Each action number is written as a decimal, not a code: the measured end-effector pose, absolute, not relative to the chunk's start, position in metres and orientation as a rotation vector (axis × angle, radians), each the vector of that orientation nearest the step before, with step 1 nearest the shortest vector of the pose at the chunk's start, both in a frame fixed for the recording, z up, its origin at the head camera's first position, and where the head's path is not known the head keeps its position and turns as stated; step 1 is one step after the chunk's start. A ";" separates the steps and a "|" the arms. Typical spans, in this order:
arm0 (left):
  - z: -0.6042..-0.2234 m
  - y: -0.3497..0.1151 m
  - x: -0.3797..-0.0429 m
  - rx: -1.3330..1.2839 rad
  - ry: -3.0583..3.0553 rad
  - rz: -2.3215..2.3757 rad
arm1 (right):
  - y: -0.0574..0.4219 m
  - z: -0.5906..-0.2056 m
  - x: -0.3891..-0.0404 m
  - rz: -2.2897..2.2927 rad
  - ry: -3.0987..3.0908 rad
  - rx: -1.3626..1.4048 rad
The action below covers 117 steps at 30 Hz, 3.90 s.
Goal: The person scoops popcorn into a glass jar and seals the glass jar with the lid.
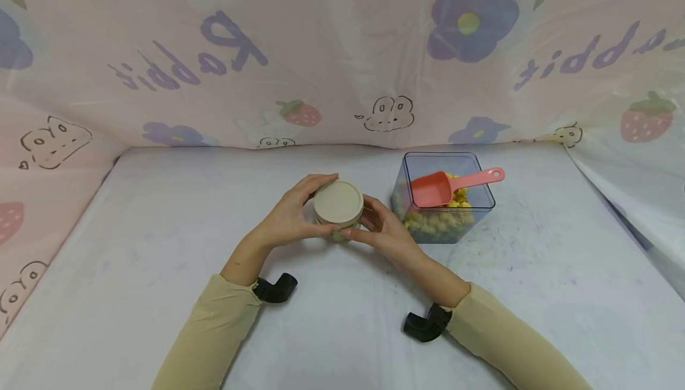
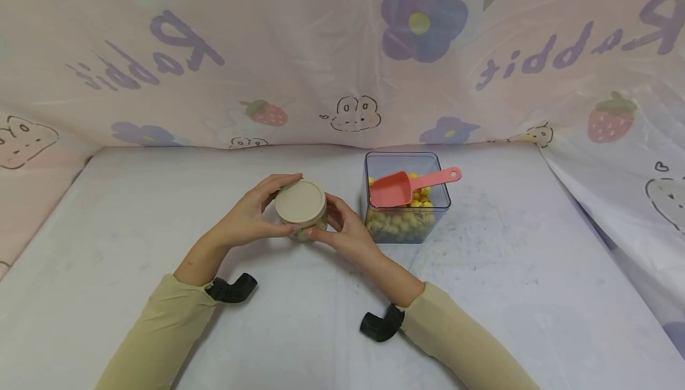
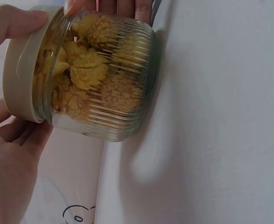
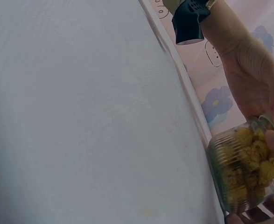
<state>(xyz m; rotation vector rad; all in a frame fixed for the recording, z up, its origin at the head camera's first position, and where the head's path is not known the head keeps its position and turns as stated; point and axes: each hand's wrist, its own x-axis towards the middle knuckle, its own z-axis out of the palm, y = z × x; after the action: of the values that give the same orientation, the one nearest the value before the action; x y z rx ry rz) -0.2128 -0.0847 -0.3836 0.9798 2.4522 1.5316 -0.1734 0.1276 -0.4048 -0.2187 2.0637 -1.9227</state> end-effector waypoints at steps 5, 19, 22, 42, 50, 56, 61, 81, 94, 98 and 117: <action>-0.382 -0.084 -0.212 0.979 2.460 1.523 | 0.129 -0.406 -0.174 -1.927 2.053 -0.246; -0.381 -0.087 -0.213 0.981 2.449 1.508 | 0.128 -0.404 -0.173 -1.923 2.049 -0.252; -0.381 -0.087 -0.213 0.977 2.456 1.500 | 0.128 -0.404 -0.173 -1.925 2.048 -0.251; -0.385 -0.091 -0.210 0.945 2.438 1.492 | 0.128 -0.402 -0.174 -1.950 2.057 -0.331; -0.394 -0.096 -0.209 0.876 2.396 1.477 | 0.129 -0.398 -0.171 -2.010 2.093 -0.396; -0.399 -0.097 -0.211 0.844 2.345 1.515 | 0.129 -0.397 -0.171 -2.054 2.095 -0.453; -0.403 -0.097 -0.213 0.829 2.309 1.537 | 0.128 -0.395 -0.173 -2.064 2.101 -0.496; -0.411 -0.094 -0.215 0.824 2.231 1.592 | 0.120 -0.391 -0.182 -2.092 2.039 -0.613; -0.411 -0.093 -0.213 0.787 2.209 1.592 | 0.121 -0.390 -0.178 -2.015 2.234 -0.548; -0.413 -0.092 -0.214 0.780 2.219 1.582 | 0.120 -0.390 -0.177 -2.021 2.261 -0.523; -0.412 -0.094 -0.218 0.841 2.232 1.592 | 0.123 -0.392 -0.162 -2.066 2.332 -0.439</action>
<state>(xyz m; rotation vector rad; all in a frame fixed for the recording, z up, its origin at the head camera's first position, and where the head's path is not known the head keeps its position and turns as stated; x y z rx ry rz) -0.2177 -0.0941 -0.4116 0.8414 2.2325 1.5916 -0.1622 0.1232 -0.3917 -0.4388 2.3320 -2.0665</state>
